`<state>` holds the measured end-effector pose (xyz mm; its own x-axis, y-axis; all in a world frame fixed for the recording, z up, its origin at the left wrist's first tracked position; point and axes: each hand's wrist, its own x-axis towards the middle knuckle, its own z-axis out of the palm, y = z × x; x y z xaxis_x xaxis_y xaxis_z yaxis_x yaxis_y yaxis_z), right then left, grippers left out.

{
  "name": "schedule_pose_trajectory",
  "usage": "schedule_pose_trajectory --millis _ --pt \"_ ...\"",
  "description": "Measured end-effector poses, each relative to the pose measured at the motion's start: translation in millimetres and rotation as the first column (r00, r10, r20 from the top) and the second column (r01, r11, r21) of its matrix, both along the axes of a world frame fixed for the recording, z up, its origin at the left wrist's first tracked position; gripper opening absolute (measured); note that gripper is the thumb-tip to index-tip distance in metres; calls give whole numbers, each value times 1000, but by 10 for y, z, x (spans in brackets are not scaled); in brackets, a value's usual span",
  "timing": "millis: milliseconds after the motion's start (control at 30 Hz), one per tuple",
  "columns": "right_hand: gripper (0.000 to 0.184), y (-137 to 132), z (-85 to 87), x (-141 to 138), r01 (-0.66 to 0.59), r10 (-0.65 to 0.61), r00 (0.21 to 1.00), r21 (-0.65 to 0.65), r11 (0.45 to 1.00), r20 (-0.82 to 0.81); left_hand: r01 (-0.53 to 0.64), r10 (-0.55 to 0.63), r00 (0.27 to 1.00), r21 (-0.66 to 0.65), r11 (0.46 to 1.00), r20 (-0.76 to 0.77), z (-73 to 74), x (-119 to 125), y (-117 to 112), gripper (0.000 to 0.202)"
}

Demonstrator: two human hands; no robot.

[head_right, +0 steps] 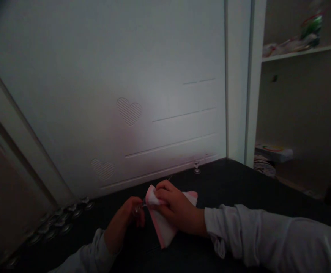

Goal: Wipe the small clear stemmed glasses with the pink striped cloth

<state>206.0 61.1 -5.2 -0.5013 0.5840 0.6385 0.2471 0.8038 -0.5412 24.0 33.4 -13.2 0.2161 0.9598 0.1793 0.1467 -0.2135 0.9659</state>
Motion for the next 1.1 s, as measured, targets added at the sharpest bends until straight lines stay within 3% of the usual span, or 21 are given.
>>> schedule_pose_trajectory --millis 267,500,600,733,967,1100 --pt "4 22 -38 -5 24 -29 995 -53 998 -95 -27 28 996 12 1000 -85 37 27 -14 25" --pt "23 -46 10 -10 68 -102 987 -250 966 -125 11 2 969 52 999 -247 90 41 -71 24" --pt "37 -94 46 -25 2 -60 987 -369 929 -147 74 -37 939 98 992 -342 107 41 -96 26" --pt "39 -145 76 -31 -89 14 988 -498 862 -152 145 -55 880 157 977 -471 126 37 -124 24" --pt "45 -200 65 -20 -220 116 973 -636 739 -201 147 -32 877 204 968 -479 120 45 -149 24" --pt "51 -229 68 -29 -236 144 971 -666 708 -191 195 -75 867 196 961 -493 133 53 -162 24"
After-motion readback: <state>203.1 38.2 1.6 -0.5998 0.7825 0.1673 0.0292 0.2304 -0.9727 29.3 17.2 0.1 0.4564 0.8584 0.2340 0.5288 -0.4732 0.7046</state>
